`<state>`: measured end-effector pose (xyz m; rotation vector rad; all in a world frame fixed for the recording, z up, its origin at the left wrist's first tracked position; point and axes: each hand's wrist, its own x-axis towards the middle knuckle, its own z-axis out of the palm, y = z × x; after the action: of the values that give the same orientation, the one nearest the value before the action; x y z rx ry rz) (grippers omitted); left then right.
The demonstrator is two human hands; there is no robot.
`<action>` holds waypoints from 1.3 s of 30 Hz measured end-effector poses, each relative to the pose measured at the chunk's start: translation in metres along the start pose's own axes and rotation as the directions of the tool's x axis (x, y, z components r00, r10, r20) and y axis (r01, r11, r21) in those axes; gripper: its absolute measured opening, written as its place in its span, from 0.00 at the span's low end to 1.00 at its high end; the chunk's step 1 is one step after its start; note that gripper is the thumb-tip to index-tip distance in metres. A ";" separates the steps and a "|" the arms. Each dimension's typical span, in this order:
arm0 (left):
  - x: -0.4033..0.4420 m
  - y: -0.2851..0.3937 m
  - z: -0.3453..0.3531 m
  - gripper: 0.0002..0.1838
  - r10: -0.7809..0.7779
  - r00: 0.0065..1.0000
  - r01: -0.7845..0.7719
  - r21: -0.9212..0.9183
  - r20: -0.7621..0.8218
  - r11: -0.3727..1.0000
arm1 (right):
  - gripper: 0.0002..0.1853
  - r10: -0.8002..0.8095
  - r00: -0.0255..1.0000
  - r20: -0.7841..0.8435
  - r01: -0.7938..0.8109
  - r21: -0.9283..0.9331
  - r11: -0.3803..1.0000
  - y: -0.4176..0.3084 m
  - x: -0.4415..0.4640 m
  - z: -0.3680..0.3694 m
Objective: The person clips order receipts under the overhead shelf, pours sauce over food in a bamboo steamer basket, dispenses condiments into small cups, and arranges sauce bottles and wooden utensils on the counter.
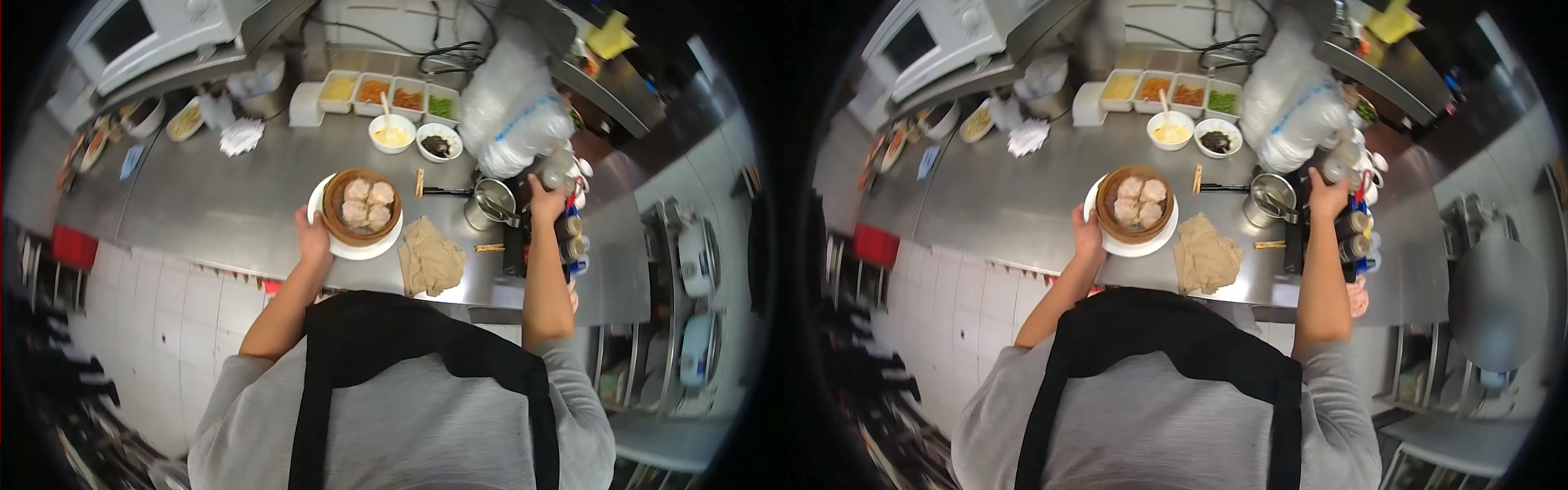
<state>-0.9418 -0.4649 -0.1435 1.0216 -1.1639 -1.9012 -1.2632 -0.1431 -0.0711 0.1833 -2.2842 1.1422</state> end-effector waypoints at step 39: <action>-0.111 0.018 0.041 0.12 -0.078 0.997 0.075 -0.182 -0.010 0.981 | 0.28 -0.688 0.051 0.724 0.926 0.224 0.305 -0.203 -0.023 -0.079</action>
<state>-0.9235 -0.3621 -0.0848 0.9933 -0.9340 -2.0129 -1.1362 -0.2117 0.0937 1.9137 -2.1655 -0.0520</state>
